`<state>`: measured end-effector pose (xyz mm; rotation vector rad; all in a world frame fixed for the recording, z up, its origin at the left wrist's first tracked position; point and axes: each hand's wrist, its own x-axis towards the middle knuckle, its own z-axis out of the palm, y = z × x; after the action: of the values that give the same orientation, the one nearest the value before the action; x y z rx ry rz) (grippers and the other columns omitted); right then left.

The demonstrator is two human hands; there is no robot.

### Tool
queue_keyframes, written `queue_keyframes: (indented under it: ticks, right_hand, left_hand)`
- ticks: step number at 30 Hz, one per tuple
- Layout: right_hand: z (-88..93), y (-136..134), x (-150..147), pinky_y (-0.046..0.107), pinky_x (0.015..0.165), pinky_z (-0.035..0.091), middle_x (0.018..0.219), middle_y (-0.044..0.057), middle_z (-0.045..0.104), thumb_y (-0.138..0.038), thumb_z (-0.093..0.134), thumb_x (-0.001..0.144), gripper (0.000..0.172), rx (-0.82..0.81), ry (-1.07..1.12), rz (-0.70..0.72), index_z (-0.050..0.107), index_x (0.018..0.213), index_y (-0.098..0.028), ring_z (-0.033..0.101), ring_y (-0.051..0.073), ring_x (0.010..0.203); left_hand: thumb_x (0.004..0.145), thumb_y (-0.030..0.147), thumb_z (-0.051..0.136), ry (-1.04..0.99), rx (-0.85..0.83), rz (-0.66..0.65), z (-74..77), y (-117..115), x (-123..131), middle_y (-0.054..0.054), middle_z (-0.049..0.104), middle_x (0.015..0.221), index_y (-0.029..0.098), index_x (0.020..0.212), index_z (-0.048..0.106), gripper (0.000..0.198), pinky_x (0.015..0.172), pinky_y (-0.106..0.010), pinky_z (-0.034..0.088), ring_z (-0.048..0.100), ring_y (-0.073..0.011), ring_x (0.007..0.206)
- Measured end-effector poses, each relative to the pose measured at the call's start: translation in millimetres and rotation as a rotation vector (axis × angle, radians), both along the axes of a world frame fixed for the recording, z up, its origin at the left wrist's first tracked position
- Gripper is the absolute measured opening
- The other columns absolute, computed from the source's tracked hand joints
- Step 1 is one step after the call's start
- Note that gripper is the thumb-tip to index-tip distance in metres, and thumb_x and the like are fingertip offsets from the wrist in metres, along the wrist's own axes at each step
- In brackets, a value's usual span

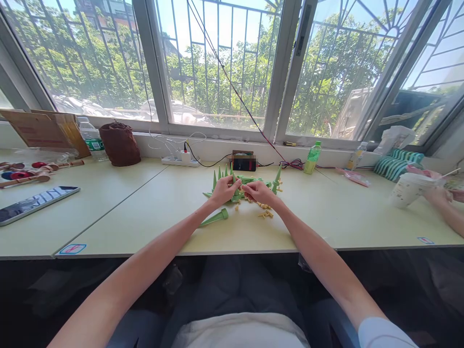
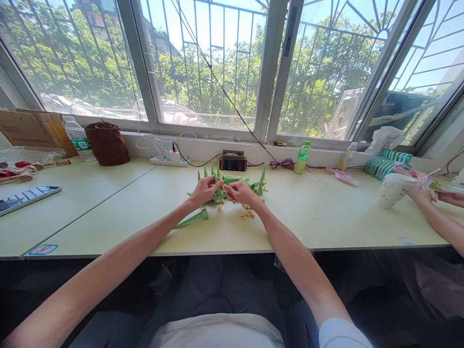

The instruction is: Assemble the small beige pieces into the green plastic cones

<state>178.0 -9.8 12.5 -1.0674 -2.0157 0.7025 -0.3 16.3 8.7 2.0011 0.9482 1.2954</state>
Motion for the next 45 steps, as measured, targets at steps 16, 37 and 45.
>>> queue_keyframes:
  ticks: [16,37,45]
  right_hand:
    - [-2.1,1.9,1.5,0.023,0.047,0.034,0.051,-0.003,0.048,-0.047,0.054,0.083,0.034,0.038,0.022,0.027,0.053,0.067,-0.017,0.042,0.010,0.047]
    - [-2.2,1.2,-1.1,0.025,0.049,0.038,0.059,-0.002,0.053,-0.046,0.060,0.079,0.030,0.020,0.092,0.033,0.056,0.076,-0.017,0.047,0.011,0.049]
    - [-2.5,0.5,-0.1,0.024,0.052,0.034,0.055,-0.003,0.048,-0.038,0.052,0.084,0.025,0.084,-0.027,0.006,0.052,0.069,-0.018,0.043,0.010,0.050]
  left_hand:
    - [0.080,0.043,0.060,-0.034,-0.018,0.013,0.6,-0.8,-0.3,-0.003,0.064,0.066,0.015,0.076,0.061,0.029,0.046,-0.021,0.037,0.051,-0.0102,0.053]
    - [0.077,0.044,0.063,-0.078,-0.088,0.041,-1.5,2.4,0.1,-0.001,0.063,0.061,0.015,0.071,0.060,0.029,0.042,-0.021,0.030,0.041,-0.0072,0.044]
    - [0.079,0.042,0.061,-0.011,-0.002,0.038,-0.9,1.5,-2.0,-0.001,0.061,0.062,0.015,0.071,0.061,0.028,0.046,-0.022,0.034,0.047,-0.0093,0.051]
